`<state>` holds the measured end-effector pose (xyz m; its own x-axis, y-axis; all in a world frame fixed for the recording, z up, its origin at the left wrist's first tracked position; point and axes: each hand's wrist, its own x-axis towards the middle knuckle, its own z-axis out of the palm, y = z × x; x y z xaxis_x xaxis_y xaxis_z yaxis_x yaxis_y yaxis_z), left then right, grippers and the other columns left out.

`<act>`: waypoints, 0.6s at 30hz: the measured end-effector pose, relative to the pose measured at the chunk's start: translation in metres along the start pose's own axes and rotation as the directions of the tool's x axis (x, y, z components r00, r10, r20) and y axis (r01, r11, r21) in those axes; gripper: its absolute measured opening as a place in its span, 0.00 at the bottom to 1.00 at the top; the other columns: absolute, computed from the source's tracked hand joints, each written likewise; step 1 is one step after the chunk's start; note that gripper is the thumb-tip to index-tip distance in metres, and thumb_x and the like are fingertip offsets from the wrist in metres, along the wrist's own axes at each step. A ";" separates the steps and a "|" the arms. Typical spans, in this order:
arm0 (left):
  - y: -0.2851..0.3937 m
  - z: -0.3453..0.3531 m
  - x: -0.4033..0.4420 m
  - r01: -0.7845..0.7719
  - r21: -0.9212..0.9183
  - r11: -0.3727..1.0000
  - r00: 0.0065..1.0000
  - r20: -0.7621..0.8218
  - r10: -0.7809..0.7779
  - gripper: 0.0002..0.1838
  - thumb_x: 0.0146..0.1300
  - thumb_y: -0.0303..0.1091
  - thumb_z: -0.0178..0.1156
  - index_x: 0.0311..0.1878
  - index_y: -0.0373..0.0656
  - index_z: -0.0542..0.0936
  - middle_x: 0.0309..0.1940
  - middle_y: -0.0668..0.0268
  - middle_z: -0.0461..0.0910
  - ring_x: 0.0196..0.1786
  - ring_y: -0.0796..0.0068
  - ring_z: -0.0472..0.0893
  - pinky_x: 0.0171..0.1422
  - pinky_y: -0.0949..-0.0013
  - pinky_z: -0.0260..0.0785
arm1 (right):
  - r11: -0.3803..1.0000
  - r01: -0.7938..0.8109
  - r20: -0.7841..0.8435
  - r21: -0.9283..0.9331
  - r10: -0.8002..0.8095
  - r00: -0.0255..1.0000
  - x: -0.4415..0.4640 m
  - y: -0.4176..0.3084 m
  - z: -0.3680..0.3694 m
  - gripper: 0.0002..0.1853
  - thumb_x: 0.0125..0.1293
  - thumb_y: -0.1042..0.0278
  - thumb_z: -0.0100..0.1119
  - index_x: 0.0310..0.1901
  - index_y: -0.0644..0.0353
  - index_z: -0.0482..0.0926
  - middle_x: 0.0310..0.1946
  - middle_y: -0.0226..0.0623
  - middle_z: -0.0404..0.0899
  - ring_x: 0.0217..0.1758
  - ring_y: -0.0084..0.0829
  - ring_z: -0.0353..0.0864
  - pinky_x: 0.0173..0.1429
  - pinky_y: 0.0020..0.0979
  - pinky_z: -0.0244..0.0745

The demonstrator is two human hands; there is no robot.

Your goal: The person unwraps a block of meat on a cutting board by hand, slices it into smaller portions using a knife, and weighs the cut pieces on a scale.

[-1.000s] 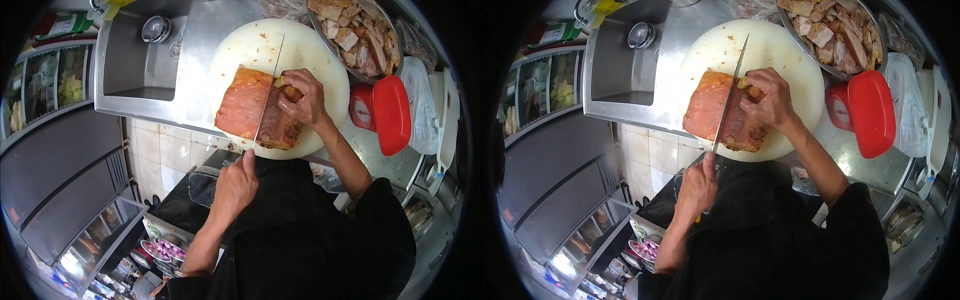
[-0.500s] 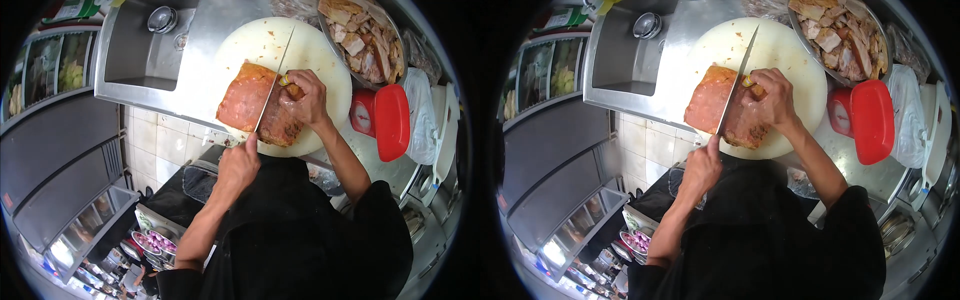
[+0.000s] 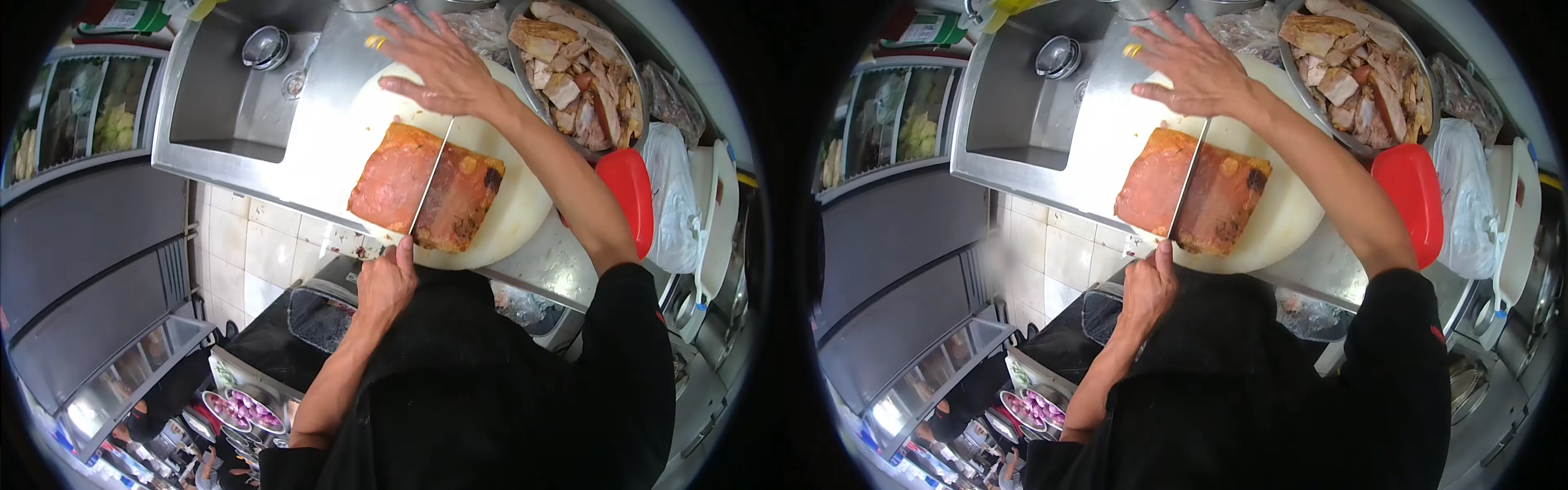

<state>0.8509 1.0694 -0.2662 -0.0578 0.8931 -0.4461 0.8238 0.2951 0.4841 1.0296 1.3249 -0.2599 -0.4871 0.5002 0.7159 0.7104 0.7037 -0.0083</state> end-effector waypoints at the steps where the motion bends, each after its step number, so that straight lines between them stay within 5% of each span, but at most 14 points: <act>1: -0.002 0.005 0.002 0.005 0.000 1.000 1.000 -0.007 -0.005 0.31 0.77 0.53 0.42 0.37 0.34 0.82 0.26 0.35 0.80 0.34 0.28 0.80 0.44 0.37 0.73 | 1.000 0.025 0.044 -0.014 -0.024 0.999 0.000 0.001 0.004 0.23 0.70 0.48 0.55 0.56 0.58 0.80 0.59 0.42 0.76 0.69 0.42 0.68 0.76 0.42 0.56; 3: -0.017 0.020 0.007 -0.024 -0.029 0.999 1.000 -0.017 0.023 0.30 0.77 0.53 0.42 0.37 0.36 0.82 0.24 0.36 0.79 0.32 0.30 0.80 0.41 0.38 0.73 | 0.987 -0.134 0.329 0.089 0.098 0.939 -0.009 -0.006 0.010 0.32 0.73 0.34 0.44 0.66 0.49 0.76 0.77 0.33 0.59 0.84 0.36 0.44 0.83 0.51 0.38; 4: -0.025 0.025 0.010 -0.045 -0.039 0.998 0.999 -0.008 0.045 0.29 0.77 0.53 0.42 0.37 0.36 0.82 0.23 0.36 0.79 0.32 0.30 0.80 0.40 0.38 0.73 | 0.988 -0.150 0.400 0.043 0.120 0.908 -0.008 -0.010 0.006 0.34 0.73 0.32 0.38 0.68 0.46 0.74 0.79 0.30 0.55 0.85 0.34 0.39 0.84 0.51 0.33; 7: -0.025 0.025 0.011 -0.063 -0.061 0.996 0.998 0.003 0.063 0.29 0.77 0.52 0.42 0.36 0.35 0.81 0.22 0.37 0.78 0.30 0.31 0.80 0.38 0.39 0.74 | 0.986 -0.169 0.468 0.015 0.142 0.872 -0.008 -0.011 0.005 0.34 0.74 0.33 0.38 0.68 0.47 0.73 0.79 0.31 0.55 0.85 0.35 0.38 0.84 0.52 0.33; 9: -0.017 0.016 0.011 -0.010 -0.063 0.998 0.998 0.054 0.014 0.29 0.77 0.52 0.43 0.36 0.34 0.81 0.22 0.36 0.77 0.30 0.31 0.80 0.38 0.39 0.73 | 0.985 -0.130 0.230 0.112 0.101 0.968 -0.004 -0.006 0.002 0.24 0.69 0.49 0.53 0.58 0.57 0.79 0.63 0.44 0.73 0.72 0.44 0.64 0.77 0.42 0.54; 11: -0.007 0.008 0.014 0.039 -0.043 0.998 0.995 0.095 -0.035 0.30 0.77 0.52 0.42 0.36 0.34 0.81 0.22 0.35 0.77 0.31 0.30 0.80 0.39 0.39 0.74 | 0.976 -0.167 0.229 0.140 0.132 0.965 -0.009 0.000 0.013 0.24 0.69 0.49 0.53 0.59 0.57 0.78 0.64 0.44 0.71 0.72 0.45 0.63 0.77 0.42 0.53; 13: 0.005 -0.003 0.012 0.090 -0.017 0.996 0.985 0.146 -0.087 0.31 0.78 0.53 0.42 0.35 0.33 0.82 0.23 0.34 0.77 0.32 0.30 0.80 0.40 0.38 0.74 | 0.953 -0.292 0.475 0.083 0.219 0.852 -0.031 0.003 0.042 0.33 0.74 0.34 0.37 0.69 0.47 0.72 0.80 0.31 0.50 0.85 0.37 0.35 0.84 0.52 0.31; 18: 0.021 -0.009 0.022 0.111 0.090 0.990 0.977 0.173 -0.125 0.36 0.78 0.54 0.38 0.32 0.30 0.84 0.26 0.31 0.78 0.37 0.28 0.80 0.47 0.38 0.73 | 0.932 -0.350 0.505 0.095 0.258 0.823 -0.060 0.015 0.080 0.34 0.74 0.33 0.36 0.70 0.48 0.70 0.82 0.30 0.42 0.85 0.38 0.32 0.85 0.51 0.29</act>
<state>0.8618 1.0978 -0.2594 -0.0622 0.7768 -0.6267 0.8599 0.3605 0.3615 1.0292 1.3458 -0.3585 -0.4745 0.8484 0.2345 0.7843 0.5285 -0.3250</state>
